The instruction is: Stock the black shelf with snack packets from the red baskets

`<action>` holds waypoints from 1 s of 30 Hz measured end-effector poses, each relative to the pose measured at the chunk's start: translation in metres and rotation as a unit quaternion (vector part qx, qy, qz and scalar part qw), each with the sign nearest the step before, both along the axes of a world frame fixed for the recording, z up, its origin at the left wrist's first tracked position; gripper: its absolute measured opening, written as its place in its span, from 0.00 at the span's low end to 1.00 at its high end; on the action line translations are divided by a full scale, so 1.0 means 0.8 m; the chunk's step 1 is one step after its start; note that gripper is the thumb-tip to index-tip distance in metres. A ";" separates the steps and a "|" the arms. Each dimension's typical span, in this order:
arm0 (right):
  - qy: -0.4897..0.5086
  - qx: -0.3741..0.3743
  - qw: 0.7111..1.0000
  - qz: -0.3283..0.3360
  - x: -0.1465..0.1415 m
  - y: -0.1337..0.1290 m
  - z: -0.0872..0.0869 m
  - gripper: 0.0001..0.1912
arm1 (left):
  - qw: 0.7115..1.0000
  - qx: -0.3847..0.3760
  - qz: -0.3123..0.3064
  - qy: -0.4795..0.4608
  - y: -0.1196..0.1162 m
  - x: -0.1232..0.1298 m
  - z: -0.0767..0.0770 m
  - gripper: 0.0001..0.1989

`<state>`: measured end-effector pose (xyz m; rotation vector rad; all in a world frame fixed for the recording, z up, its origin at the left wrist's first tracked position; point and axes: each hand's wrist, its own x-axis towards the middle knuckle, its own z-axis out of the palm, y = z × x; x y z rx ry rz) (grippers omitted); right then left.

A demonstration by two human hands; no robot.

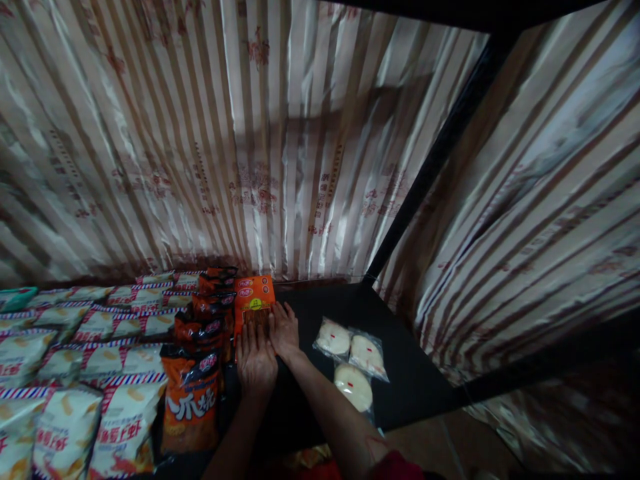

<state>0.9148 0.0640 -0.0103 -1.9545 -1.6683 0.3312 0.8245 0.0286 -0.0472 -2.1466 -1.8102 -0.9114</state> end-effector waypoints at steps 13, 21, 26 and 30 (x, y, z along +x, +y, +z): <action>0.001 0.002 1.000 -0.006 0.000 0.000 0.000 0.23 | 0.999 -0.009 0.013 0.032 -0.001 0.001 0.001 0.21; 0.001 0.003 1.000 -0.008 -0.001 -0.001 -0.002 0.23 | 1.000 -0.024 0.003 0.002 0.000 0.001 0.000 0.21; -0.001 0.004 1.000 -0.008 -0.001 -0.001 -0.003 0.23 | 1.000 -0.004 0.015 0.024 0.000 0.001 0.000 0.20; 0.000 0.007 1.000 -0.009 0.000 0.001 -0.006 0.23 | 0.999 -0.015 0.012 0.027 -0.001 0.000 0.002 0.20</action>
